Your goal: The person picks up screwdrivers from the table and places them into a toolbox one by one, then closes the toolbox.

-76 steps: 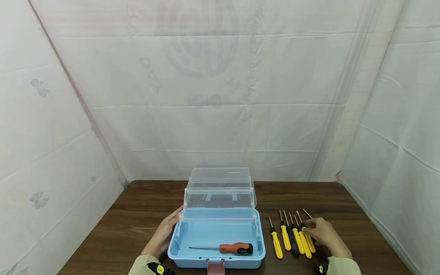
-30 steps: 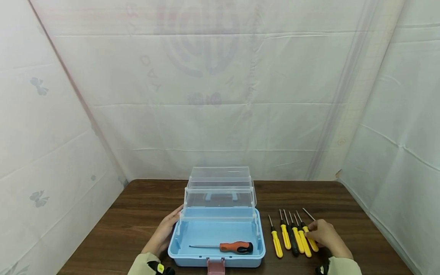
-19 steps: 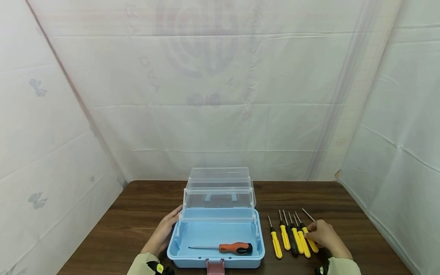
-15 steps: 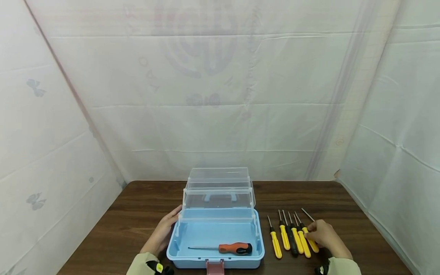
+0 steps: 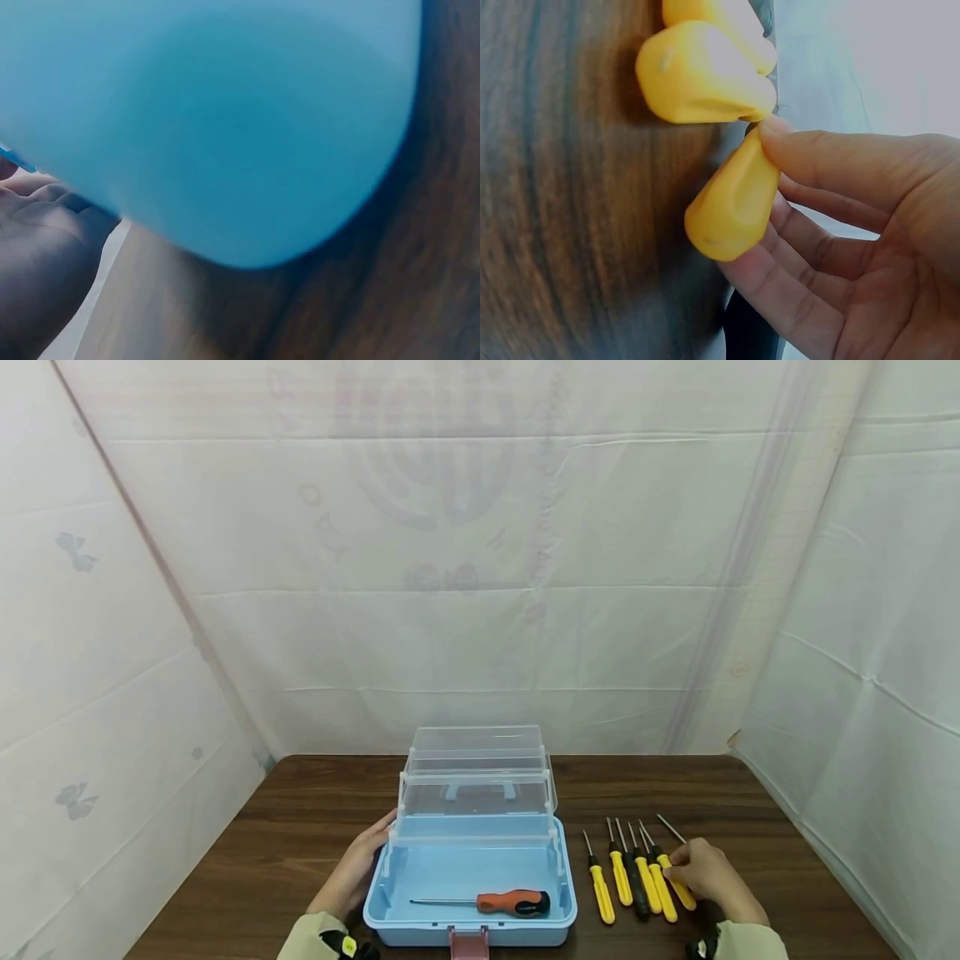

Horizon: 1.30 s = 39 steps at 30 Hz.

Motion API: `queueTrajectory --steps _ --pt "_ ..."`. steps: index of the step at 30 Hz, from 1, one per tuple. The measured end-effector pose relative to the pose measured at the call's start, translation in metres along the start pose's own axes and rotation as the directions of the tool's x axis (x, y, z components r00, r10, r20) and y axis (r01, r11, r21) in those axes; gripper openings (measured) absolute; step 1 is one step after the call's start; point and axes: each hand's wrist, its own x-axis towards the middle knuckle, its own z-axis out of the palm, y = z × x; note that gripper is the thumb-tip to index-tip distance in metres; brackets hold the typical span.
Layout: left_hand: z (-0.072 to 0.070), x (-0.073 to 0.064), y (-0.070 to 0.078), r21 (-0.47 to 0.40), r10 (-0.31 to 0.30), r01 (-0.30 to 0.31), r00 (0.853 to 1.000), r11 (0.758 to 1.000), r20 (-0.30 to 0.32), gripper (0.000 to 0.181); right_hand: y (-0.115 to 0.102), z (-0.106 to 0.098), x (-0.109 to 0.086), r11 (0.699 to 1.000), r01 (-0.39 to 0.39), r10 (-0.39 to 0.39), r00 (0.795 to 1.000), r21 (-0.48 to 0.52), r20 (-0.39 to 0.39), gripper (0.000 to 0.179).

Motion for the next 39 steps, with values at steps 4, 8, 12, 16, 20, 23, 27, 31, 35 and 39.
queueTrajectory --steps 4,8,12,16,20,23,27,31,35,39 --pt "0.000 -0.002 0.001 -0.005 0.002 -0.002 1.000 1.000 0.021 0.057 0.002 -0.001 0.000 1.000 0.015 -0.015 1.000 -0.005 -0.004 0.031" --pt "0.001 -0.002 0.001 -0.009 0.000 0.000 0.999 1.000 0.037 0.057 0.002 -0.003 -0.001 1.000 0.008 -0.008 1.000 -0.004 -0.012 0.031" --pt "0.001 -0.002 0.002 -0.005 0.014 -0.014 0.999 1.000 0.042 0.057 0.002 -0.004 -0.002 1.000 0.030 -0.030 0.999 -0.007 -0.021 0.034" --pt "0.000 -0.001 0.002 0.000 0.026 -0.026 0.999 1.000 0.045 0.057 0.000 -0.006 -0.003 0.998 0.056 -0.057 0.998 -0.010 -0.035 0.034" --pt "0.000 -0.001 0.002 0.002 0.025 -0.025 0.999 1.000 0.043 0.057 -0.003 -0.008 -0.004 0.998 0.069 -0.069 0.996 -0.007 -0.047 0.030" --pt "-0.001 -0.001 0.002 0.010 0.016 -0.017 0.999 1.000 0.038 0.057 -0.004 -0.008 -0.004 0.996 0.085 -0.085 0.995 -0.016 -0.056 0.028" --pt "-0.002 -0.001 0.002 0.013 0.003 -0.003 1.000 1.000 0.029 0.058 -0.006 -0.008 -0.005 0.995 0.101 -0.103 0.993 -0.023 -0.058 0.027" --pt "-0.003 -0.002 0.000 0.007 -0.006 0.006 1.000 1.000 0.027 0.058 -0.009 -0.010 -0.006 0.993 0.121 -0.121 0.991 -0.017 -0.053 0.029" --pt "-0.003 -0.002 -0.001 -0.003 -0.006 0.006 0.999 1.000 0.031 0.059 -0.014 -0.012 -0.007 0.990 0.140 -0.141 0.989 -0.022 -0.048 0.032" --pt "-0.003 -0.001 0.001 0.003 -0.001 0.001 1.000 1.000 0.022 0.061 -0.023 -0.016 -0.008 0.986 0.163 -0.165 0.985 -0.025 -0.054 0.030"
